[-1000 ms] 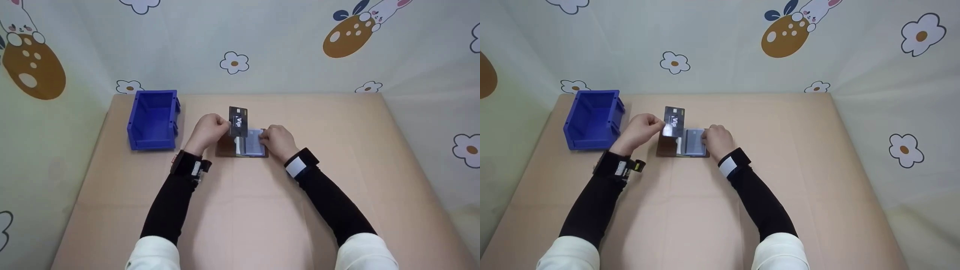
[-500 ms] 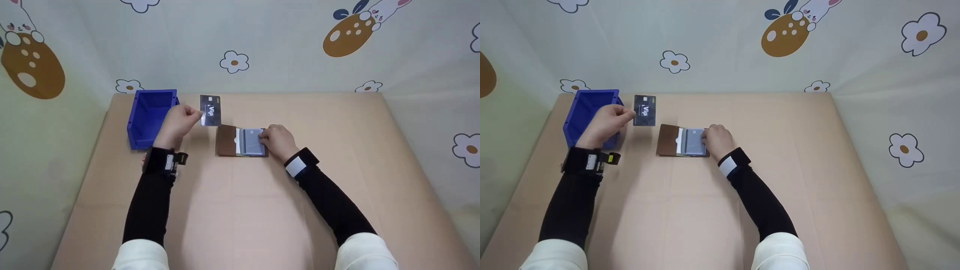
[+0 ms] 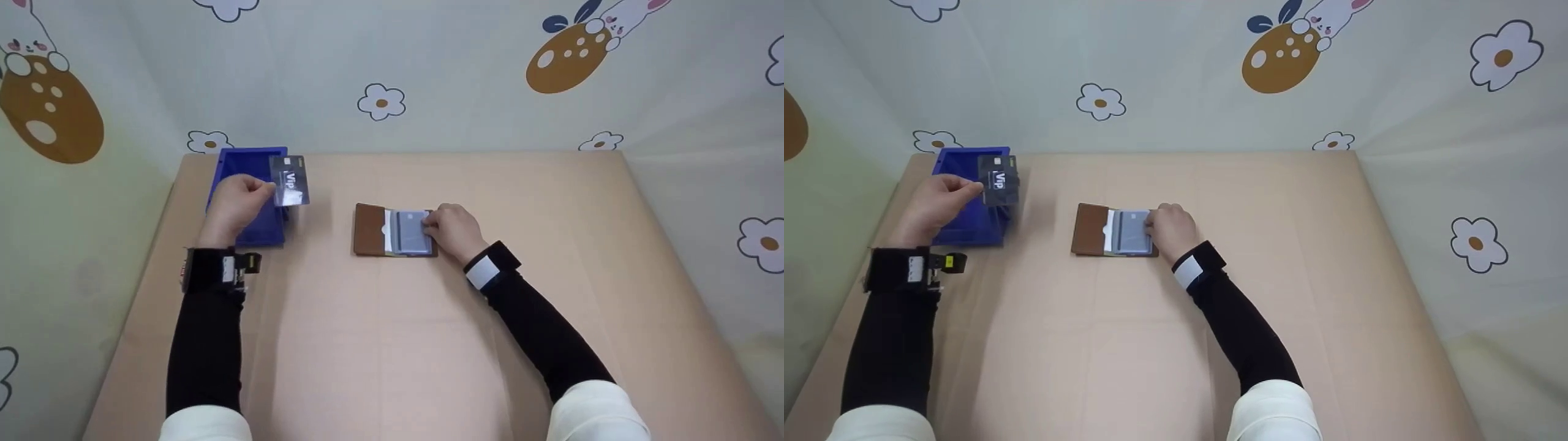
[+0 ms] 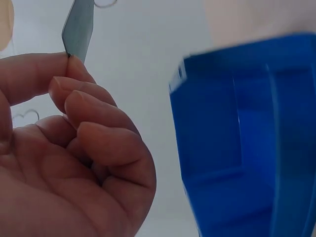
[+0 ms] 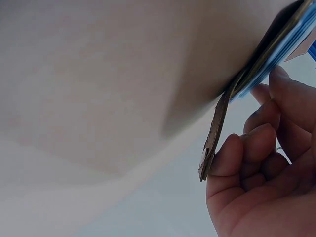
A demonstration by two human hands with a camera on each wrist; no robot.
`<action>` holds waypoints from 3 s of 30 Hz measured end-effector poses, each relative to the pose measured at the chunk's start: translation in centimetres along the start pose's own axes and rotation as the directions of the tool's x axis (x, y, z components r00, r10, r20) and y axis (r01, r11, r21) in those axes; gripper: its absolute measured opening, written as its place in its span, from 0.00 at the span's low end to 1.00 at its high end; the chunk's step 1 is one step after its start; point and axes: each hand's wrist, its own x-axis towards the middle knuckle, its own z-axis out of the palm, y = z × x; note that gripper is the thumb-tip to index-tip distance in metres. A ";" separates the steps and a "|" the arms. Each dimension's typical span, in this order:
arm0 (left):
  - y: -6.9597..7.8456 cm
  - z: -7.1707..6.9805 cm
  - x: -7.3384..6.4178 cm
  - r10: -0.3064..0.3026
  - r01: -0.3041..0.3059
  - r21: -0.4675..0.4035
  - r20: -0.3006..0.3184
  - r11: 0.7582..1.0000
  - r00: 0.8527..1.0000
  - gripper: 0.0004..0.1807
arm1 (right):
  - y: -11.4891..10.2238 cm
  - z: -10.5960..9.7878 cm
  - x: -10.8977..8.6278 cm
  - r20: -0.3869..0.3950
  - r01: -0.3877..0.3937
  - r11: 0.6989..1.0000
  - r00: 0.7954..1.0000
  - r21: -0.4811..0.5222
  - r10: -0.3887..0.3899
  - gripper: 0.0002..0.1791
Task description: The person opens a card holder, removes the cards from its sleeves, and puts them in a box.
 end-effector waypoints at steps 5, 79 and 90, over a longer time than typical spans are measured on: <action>-1.4 -1.3 -0.1 -0.045 0.045 0.011 -0.006 0.999 0.999 0.21 | -0.1 0.0 0.1 0.008 -0.008 1.000 1.000 -0.003 0.008 0.10; -0.5 0.6 -0.3 0.098 -0.020 0.346 -0.208 0.938 0.973 0.16 | -0.2 -0.1 -0.1 -0.005 0.026 0.999 1.000 -0.019 -0.027 0.09; 1.7 4.4 -0.6 0.226 -0.156 0.335 -0.180 0.929 0.957 0.12 | -0.1 0.0 0.1 0.001 0.010 1.000 1.000 -0.030 -0.010 0.09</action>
